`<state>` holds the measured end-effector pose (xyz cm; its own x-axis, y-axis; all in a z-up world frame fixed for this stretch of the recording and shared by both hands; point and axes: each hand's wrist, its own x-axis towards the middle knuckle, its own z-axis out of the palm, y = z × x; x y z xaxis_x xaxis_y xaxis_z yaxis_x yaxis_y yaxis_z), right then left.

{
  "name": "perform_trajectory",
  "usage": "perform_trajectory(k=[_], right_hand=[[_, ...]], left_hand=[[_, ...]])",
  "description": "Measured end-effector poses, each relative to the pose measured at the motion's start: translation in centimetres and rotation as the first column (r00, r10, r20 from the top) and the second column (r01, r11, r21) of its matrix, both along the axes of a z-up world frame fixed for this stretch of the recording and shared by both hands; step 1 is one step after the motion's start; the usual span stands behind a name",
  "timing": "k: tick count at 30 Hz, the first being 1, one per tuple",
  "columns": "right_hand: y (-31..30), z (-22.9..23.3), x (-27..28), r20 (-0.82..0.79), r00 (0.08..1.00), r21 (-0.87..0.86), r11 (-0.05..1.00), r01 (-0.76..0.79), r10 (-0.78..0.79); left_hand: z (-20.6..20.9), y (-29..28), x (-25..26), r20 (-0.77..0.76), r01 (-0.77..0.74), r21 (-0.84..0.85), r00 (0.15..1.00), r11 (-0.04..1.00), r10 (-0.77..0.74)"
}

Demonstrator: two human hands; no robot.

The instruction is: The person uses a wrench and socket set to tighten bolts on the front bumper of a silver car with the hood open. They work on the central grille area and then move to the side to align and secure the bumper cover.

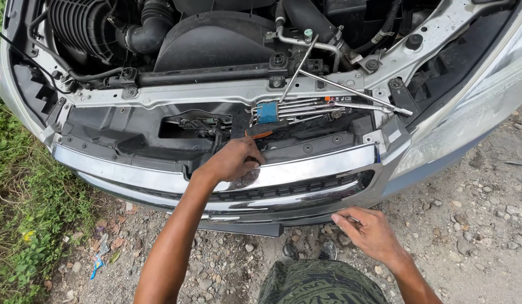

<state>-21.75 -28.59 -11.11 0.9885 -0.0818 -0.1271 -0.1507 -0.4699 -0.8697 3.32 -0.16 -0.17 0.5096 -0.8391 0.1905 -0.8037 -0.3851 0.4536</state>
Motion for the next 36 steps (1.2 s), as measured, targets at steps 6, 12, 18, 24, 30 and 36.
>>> perform_trajectory(k=[6, 12, 18, 24, 30, 36], right_hand=[[0.0, -1.3, 0.0, -0.061, 0.995, -0.024, 0.996, -0.082, 0.081], [-0.5, 0.5, -0.7, -0.085, 0.995, -0.041, 0.997, -0.062, 0.059], [-0.8, -0.2, -0.1, -0.157, 0.988, -0.054, 0.998, -0.023, 0.014], [0.6, 1.0, 1.7, 0.033, 0.999, 0.030, 0.999, -0.040, 0.039], [1.9, 4.7, 6.4, 0.138, 0.974, 0.729, 0.648, -0.221, 0.177], [9.3, 11.6, 16.1, 0.468, 0.884, 0.738, 0.542, -0.402, 0.018]], left_hand=[[2.1, -2.4, 2.4, -0.337, 0.056, 0.479, 0.933, 0.876, 0.124], [1.3, -1.6, 0.5, -0.515, -0.230, 0.516, 0.686, 0.825, 0.513], [-3.6, -1.0, -4.3, -0.723, -0.729, 0.177, 0.360, 0.661, 0.590], [-3.6, 1.3, -4.0, -0.871, -0.768, 0.002, 0.314, 0.640, 0.379], [0.7, 1.1, -6.7, -0.387, -0.517, -0.005, 0.790, 0.856, 0.475], [0.3, 0.1, -7.2, -0.636, -0.333, -0.302, 0.768, 0.893, 0.071]])
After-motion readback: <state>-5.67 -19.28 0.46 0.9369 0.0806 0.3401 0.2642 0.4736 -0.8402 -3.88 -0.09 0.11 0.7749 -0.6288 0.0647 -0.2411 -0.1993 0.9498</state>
